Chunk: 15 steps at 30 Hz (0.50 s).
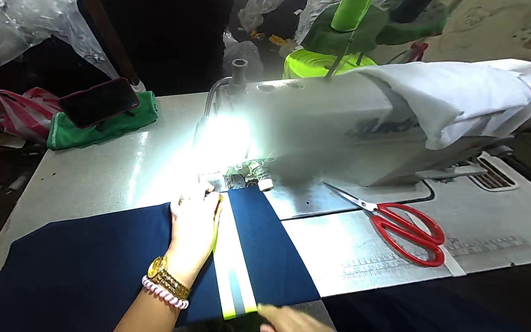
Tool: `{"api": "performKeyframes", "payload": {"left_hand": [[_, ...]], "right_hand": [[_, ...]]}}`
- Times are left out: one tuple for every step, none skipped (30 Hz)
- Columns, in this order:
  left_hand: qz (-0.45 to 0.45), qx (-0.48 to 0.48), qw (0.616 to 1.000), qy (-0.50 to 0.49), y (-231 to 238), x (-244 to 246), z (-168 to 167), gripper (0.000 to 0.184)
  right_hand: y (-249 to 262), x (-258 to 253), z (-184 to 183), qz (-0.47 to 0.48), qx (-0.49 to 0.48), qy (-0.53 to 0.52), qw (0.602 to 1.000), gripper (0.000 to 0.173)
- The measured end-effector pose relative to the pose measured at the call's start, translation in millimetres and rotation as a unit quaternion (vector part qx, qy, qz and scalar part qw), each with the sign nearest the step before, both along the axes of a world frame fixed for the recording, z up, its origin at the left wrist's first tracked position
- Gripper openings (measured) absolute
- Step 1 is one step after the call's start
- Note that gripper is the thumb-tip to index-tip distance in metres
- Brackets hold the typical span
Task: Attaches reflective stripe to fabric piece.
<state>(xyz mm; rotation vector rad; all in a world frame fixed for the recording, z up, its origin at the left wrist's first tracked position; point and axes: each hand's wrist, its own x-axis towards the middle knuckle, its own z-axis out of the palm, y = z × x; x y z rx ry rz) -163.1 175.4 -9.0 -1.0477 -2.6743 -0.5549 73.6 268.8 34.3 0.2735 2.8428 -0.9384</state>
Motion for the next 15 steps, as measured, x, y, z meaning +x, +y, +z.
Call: {"api": "performKeyframes", "payload": {"left_hand": [[-0.017,-0.016,0.999,0.026,-2,3,1,0.012],[-0.037,-0.026,0.998,0.035,-5,6,1,0.016],[-0.054,-0.035,0.998,0.022,-10,9,1,0.022],[-0.07,-0.044,0.997,-0.001,-16,13,0,0.031],[-0.083,-0.053,0.995,-0.026,-23,15,-2,0.041],[-0.093,-0.057,0.993,-0.052,-30,17,-5,0.049],[-0.099,-0.059,0.99,-0.077,-35,18,-7,0.054],[-0.103,-0.063,0.989,-0.09,-38,18,-9,0.056],[-0.105,-0.063,0.988,-0.089,-40,17,-10,0.057],[-0.106,-0.06,0.989,-0.083,-40,17,-11,0.056],[-0.105,-0.057,0.99,-0.079,-40,18,-12,0.056],[-0.104,-0.052,0.99,-0.073,-39,18,-13,0.056],[-0.104,-0.049,0.991,-0.069,-39,19,-13,0.055],[-0.104,-0.045,0.992,-0.062,-39,20,-14,0.055],[-0.105,-0.045,0.992,-0.06,-39,20,-15,0.055]], "right_hand": [[7,-12,5,0.004,0.021,0.07,0.997,0.031],[15,-27,6,0.009,0.043,0.14,0.989,0.029],[23,-43,1,0.017,0.078,0.193,0.978,0.03],[31,-59,-8,0.024,0.125,0.225,0.966,0.034],[38,-73,-18,0.028,0.169,0.234,0.957,0.042],[44,-83,-27,0.027,0.205,0.22,0.953,0.05],[48,-88,-36,0.022,0.226,0.194,0.954,0.059],[52,-90,-43,0.019,0.241,0.173,0.955,0.067],[55,-90,-49,0.011,0.254,0.172,0.952,0.07],[55,-88,-53,0.004,0.263,0.172,0.949,0.07],[53,-85,-53,0.0,0.27,0.169,0.948,0.07],[52,-83,-53,-0.003,0.276,0.165,0.947,0.07],[51,-82,-52,-0.005,0.279,0.161,0.947,0.07],[51,-81,-52,-0.005,0.28,0.159,0.947,0.07],[51,-81,-52,-0.005,0.28,0.158,0.947,0.07]]}}
